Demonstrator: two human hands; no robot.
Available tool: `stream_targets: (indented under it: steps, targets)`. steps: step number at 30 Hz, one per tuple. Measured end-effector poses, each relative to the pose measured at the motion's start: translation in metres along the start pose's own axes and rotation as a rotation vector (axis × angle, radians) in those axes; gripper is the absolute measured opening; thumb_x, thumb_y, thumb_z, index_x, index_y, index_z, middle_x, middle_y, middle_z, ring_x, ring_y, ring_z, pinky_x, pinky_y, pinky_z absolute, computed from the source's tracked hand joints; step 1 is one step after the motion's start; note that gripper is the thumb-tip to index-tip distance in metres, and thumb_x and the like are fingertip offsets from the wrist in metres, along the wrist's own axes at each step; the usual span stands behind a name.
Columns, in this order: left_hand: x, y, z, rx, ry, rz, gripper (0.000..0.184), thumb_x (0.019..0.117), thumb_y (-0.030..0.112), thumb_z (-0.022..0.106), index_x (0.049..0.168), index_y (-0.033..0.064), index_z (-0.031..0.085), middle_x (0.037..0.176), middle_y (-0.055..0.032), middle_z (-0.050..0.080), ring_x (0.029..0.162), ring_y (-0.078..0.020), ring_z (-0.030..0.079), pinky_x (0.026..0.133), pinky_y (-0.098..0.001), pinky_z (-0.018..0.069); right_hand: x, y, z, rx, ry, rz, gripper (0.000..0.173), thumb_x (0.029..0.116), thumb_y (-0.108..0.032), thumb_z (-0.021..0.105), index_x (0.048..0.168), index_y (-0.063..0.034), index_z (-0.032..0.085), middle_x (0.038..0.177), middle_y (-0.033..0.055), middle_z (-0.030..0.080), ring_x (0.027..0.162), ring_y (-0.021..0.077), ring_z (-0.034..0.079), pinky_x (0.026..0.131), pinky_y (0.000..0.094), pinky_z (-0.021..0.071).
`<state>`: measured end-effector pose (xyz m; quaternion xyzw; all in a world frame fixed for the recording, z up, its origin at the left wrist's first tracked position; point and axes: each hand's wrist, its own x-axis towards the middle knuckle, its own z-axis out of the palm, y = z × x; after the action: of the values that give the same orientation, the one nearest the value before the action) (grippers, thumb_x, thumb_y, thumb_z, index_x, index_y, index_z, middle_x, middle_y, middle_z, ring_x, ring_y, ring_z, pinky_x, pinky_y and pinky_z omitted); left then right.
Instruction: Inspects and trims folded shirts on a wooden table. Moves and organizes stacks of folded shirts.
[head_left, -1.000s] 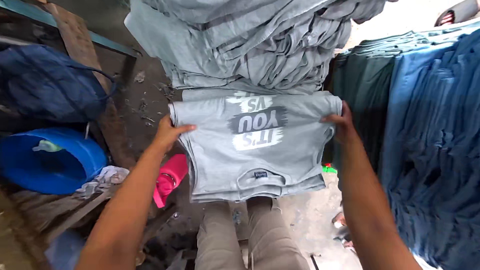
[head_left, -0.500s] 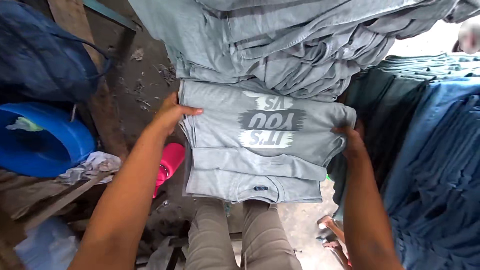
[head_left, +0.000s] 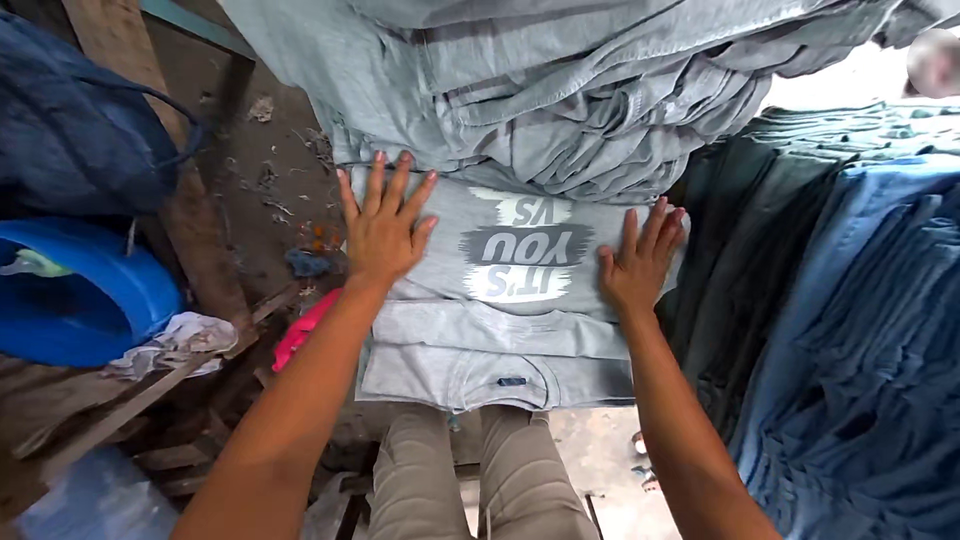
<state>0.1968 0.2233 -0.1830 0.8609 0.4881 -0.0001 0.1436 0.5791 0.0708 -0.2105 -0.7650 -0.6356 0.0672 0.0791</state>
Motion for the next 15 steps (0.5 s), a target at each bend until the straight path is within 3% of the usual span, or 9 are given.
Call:
stream_targets:
  steps: [5, 8, 9, 11, 12, 14, 15]
  targets:
    - [0.000, -0.003, 0.000, 0.002, 0.008, 0.013, 0.058, 0.1076, 0.055, 0.023, 0.160, 0.0328, 0.036, 0.169, -0.0057, 0.027, 0.158, -0.0360, 0.014, 0.118, -0.0742, 0.0004, 0.000, 0.001, 0.002, -0.028, 0.026, -0.002, 0.070, 0.1056, -0.061, 0.026, 0.160, -0.0179, 0.038, 0.165, 0.0277, 0.027, 0.152, 0.0524, 0.021, 0.123, 0.0659, 0.0122]
    - [-0.020, 0.012, -0.020, -0.078, -0.003, 0.128, 0.051, 0.1107, 0.043, 0.031, 0.158, 0.0266, 0.041, 0.167, -0.0153, 0.030, 0.156, -0.0419, 0.018, 0.117, -0.0748, 0.0016, -0.017, -0.010, -0.027, 0.101, -0.044, -0.043, 0.068, 0.1065, -0.050, 0.040, 0.160, -0.0079, 0.035, 0.164, 0.0342, 0.020, 0.152, 0.0529, 0.018, 0.123, 0.0655, 0.0167]
    - [-0.034, 0.023, -0.030, -0.142, -0.032, 0.183, 0.050, 0.1105, 0.041, 0.034, 0.156, 0.0219, 0.045, 0.164, -0.0167, 0.035, 0.154, -0.0421, 0.024, 0.119, -0.0718, 0.0075, -0.030, -0.013, -0.043, 0.161, -0.118, -0.075, 0.069, 0.1056, -0.047, 0.044, 0.159, -0.0042, 0.033, 0.165, 0.0325, 0.018, 0.154, 0.0483, 0.018, 0.122, 0.0620, 0.0226]
    - [-0.072, 0.044, -0.046, -0.308, -0.199, 0.220, 0.055, 0.1066, 0.043, 0.045, 0.148, 0.0089, 0.053, 0.154, -0.0175, 0.049, 0.143, -0.0384, 0.046, 0.117, -0.0593, 0.0328, -0.066, -0.017, -0.067, 0.285, -0.289, -0.169, 0.070, 0.1022, -0.048, 0.051, 0.151, 0.0003, 0.044, 0.159, 0.0276, 0.037, 0.145, 0.0416, 0.042, 0.114, 0.0576, 0.0403]
    - [-0.090, 0.053, -0.052, -0.370, -0.335, 0.179, 0.063, 0.1027, 0.046, 0.053, 0.148, 0.0036, 0.051, 0.149, -0.0193, 0.053, 0.135, -0.0385, 0.053, 0.112, -0.0566, 0.0416, -0.082, -0.020, -0.077, 0.344, -0.418, -0.168, 0.073, 0.0990, -0.051, 0.056, 0.149, 0.0006, 0.047, 0.155, 0.0252, 0.045, 0.137, 0.0412, 0.051, 0.108, 0.0591, 0.0444]
    - [-0.113, 0.064, -0.064, -0.399, -0.591, 0.082, 0.077, 0.0948, 0.041, 0.071, 0.153, 0.0016, 0.042, 0.140, -0.0250, 0.057, 0.124, -0.0432, 0.060, 0.102, -0.0602, 0.0485, -0.102, -0.027, -0.097, 0.382, -0.683, -0.069, 0.076, 0.0928, -0.047, 0.070, 0.150, -0.0018, 0.047, 0.145, 0.0246, 0.054, 0.123, 0.0428, 0.060, 0.099, 0.0625, 0.0500]
    - [-0.120, 0.066, -0.069, -0.375, -0.642, 0.094, 0.069, 0.0943, 0.031, 0.074, 0.151, 0.0028, 0.047, 0.127, -0.0260, 0.064, 0.114, -0.0445, 0.065, 0.094, -0.0620, 0.0524, -0.106, -0.030, -0.106, 0.369, -0.758, -0.039, 0.068, 0.0935, -0.036, 0.073, 0.148, -0.0029, 0.050, 0.135, 0.0257, 0.060, 0.110, 0.0441, 0.067, 0.088, 0.0637, 0.0544]
